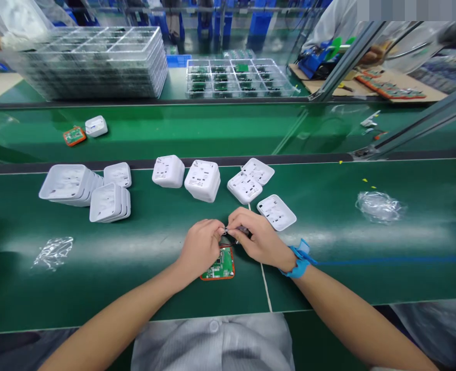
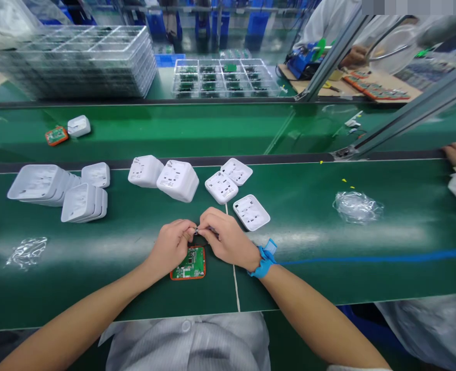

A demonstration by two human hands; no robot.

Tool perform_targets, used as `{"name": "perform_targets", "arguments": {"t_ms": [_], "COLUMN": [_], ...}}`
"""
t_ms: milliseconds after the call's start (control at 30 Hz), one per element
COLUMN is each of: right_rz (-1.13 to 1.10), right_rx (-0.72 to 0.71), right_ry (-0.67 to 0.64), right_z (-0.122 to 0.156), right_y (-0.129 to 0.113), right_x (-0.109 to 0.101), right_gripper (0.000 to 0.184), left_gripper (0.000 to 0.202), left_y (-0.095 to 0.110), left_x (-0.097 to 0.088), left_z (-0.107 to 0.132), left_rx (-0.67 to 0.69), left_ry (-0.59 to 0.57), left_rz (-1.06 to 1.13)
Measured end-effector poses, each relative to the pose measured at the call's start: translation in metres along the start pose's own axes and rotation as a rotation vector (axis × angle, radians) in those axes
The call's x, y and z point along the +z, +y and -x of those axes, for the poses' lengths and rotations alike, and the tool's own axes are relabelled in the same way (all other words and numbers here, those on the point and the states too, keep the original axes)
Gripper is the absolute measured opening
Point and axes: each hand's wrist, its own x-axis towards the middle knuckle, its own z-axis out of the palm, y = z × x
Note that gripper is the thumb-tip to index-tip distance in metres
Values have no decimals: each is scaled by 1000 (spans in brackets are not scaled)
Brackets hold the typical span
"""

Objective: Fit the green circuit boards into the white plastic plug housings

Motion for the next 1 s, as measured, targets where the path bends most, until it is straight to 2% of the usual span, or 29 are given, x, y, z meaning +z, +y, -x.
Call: {"name": "perform_targets", "arguments": {"t_ms": [100, 200, 267, 333, 433, 500, 567, 633, 733, 800, 867, 900, 1000], "right_rz": [106, 245, 424, 669, 950, 994, 956, 878, 798, 748, 666, 615, 454], "right_rx": [7, 27, 29, 51, 185, 266, 264, 203, 87, 16, -52, -88, -192], "right_ry": [-161, -324, -311, -222, -150, -182, -226, -225, -121, -75, -79, -92, -107], "right_z": [1, 3, 5, 7, 14, 20, 25, 27, 28, 29, 30, 31, 30], "right_y": [-1, -1, -3, -8, -20, -25, -23, -16, -8, -9, -12, -14, -16], "right_x": [-17, -25, -23, -16, -9, -8, -9, -10, -9, -7, -5, -4, 1], "right_gripper": [12, 13, 9, 5, 23, 24, 18, 15, 12, 12, 19, 24, 36], "left_gripper": [24, 21, 19, 22, 25, 26, 28, 30, 41, 58, 68, 67, 57], "left_y": [5, 20, 31, 39, 44, 46, 50, 53, 48, 33, 11, -1, -31], "left_x": [-14, -27, -29, -25, -15, -11, -13, -21, -39, -51, -59, -62, -63], "left_z": [-6, -27, -50, -77, -114, -130, -135, -128, -95, -64, -31, -16, 18], "left_rx": [120, 312, 455, 561, 670, 692, 708, 701, 622, 505, 316, 241, 27], "left_ry": [-80, -46, -25, 0, -9, -68, -115, -89, 16, 86, 196, 208, 125], "left_rz": [-189, -470, -580, -627, -629, -637, -669, -681, -520, -260, 8, 138, 607]}}
